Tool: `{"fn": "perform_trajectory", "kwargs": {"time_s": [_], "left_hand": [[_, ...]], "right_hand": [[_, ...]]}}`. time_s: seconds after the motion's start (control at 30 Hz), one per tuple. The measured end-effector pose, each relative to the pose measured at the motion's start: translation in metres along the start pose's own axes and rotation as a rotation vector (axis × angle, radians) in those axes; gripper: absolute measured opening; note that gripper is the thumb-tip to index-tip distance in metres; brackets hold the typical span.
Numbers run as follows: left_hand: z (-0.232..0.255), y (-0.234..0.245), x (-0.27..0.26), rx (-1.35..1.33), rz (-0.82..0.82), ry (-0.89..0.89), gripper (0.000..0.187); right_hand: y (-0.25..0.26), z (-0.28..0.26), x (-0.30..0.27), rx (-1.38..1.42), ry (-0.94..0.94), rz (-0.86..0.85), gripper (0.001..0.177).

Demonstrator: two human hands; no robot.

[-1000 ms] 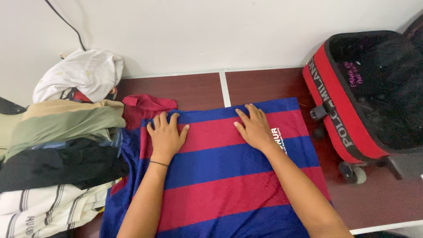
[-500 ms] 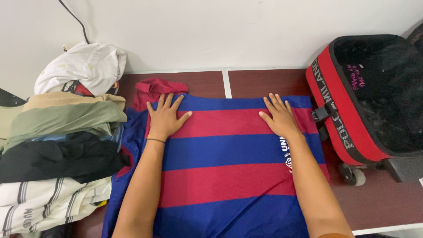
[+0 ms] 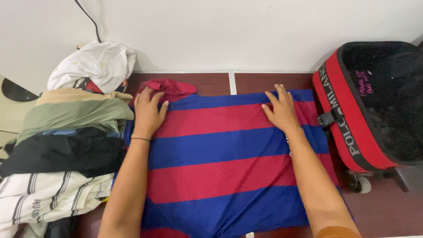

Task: The person folds a red and blue striped soccer jersey on a wooden table. They smooth the fabric, fold the sleeves inward, fold the shirt in half lengthwise, and then fold it into a compact rectangle.

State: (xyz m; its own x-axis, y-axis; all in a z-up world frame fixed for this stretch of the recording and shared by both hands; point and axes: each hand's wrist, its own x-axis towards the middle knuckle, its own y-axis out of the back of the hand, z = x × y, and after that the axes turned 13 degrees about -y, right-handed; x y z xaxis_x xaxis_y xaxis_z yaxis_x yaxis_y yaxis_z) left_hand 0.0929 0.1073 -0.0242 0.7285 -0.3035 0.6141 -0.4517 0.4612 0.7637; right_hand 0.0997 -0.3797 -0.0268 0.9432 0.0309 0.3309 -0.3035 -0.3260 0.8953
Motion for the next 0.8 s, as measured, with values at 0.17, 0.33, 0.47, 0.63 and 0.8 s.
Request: {"fn": "perform_trajectory", "kwargs": {"time_s": [0.17,0.33,0.47,0.63,0.8], "left_hand": [[0.084,-0.024,0.016,-0.031,-0.134,-0.007,0.041],[0.074,-0.019,0.008,0.154,-0.165,-0.014,0.06],[0.024,-0.004,-0.008,0.088,-0.306,0.057,0.069],[-0.012,-0.008,-0.007,0.087,-0.33,0.062,0.071],[0.004,-0.021,0.0,0.222,-0.335,0.114,0.065]], "right_hand": [[-0.019,-0.084,-0.012,0.07,0.161,-0.199,0.057],[-0.013,-0.074,-0.015,-0.032,0.142,-0.304,0.067],[-0.002,-0.006,-0.012,-0.071,-0.032,-0.25,0.072],[-0.002,0.033,-0.009,-0.157,-0.181,-0.178,0.076],[0.003,-0.004,-0.008,-0.237,-0.218,-0.117,0.068]]}}
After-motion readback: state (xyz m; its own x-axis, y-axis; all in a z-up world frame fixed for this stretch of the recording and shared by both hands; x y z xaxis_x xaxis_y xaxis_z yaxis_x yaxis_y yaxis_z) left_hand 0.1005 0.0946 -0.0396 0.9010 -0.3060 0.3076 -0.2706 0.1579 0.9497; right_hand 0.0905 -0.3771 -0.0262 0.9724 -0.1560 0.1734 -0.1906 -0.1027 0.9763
